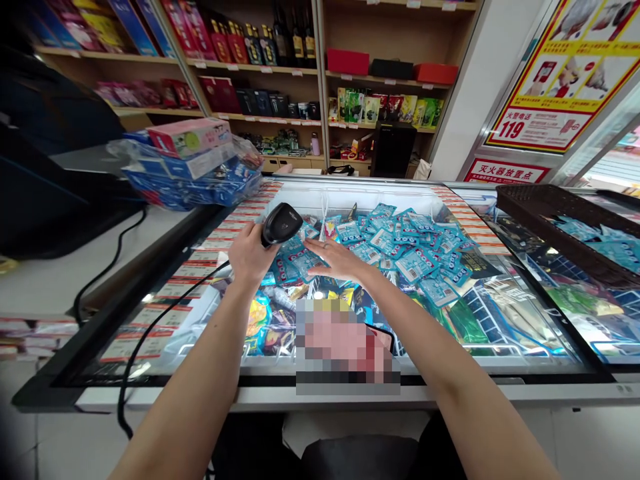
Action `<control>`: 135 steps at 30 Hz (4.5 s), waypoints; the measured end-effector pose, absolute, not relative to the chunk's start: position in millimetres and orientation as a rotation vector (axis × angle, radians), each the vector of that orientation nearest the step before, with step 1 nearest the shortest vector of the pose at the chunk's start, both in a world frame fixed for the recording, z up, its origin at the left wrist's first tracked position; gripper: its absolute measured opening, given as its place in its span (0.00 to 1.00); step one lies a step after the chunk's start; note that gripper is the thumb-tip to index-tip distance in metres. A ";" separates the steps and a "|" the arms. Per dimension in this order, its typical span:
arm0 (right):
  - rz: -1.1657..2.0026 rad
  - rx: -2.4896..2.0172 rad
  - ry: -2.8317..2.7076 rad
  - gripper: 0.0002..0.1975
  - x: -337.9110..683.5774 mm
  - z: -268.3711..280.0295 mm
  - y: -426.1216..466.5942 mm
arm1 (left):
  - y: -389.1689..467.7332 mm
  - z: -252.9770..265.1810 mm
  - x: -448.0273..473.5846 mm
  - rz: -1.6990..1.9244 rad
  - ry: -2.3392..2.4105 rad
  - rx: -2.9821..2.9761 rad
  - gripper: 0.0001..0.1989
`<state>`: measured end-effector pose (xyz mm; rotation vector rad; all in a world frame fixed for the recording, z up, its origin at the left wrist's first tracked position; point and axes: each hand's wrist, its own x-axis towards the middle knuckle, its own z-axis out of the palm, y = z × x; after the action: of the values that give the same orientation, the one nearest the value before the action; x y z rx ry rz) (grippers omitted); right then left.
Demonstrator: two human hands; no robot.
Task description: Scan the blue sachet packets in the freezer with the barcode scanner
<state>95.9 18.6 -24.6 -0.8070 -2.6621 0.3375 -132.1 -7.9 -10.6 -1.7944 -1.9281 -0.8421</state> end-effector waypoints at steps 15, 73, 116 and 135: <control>0.208 -1.411 -2.128 0.29 118.8 -25.2 27.8 | -10.9 -7.2 -129.3 -0.825 -1.926 -1.864 0.14; 0.725 -1.167 -1.227 0.22 188.8 -71.7 40.9 | -9.7 -17.4 -97.0 -0.509 -1.323 -2.357 0.15; 0.534 -1.200 -1.197 0.37 216.1 -51.8 46.4 | -9.9 -16.4 -108.0 -0.553 -1.363 -2.259 0.14; -0.097 -1.591 -1.526 0.32 217.5 -42.3 26.5 | -7.2 -16.2 -123.3 -0.650 -1.434 -2.235 0.14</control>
<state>217.5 26.5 -42.3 -1.5905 -1.5259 -0.0974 -123.3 -7.2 -16.2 -2.2351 -1.4338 -0.6498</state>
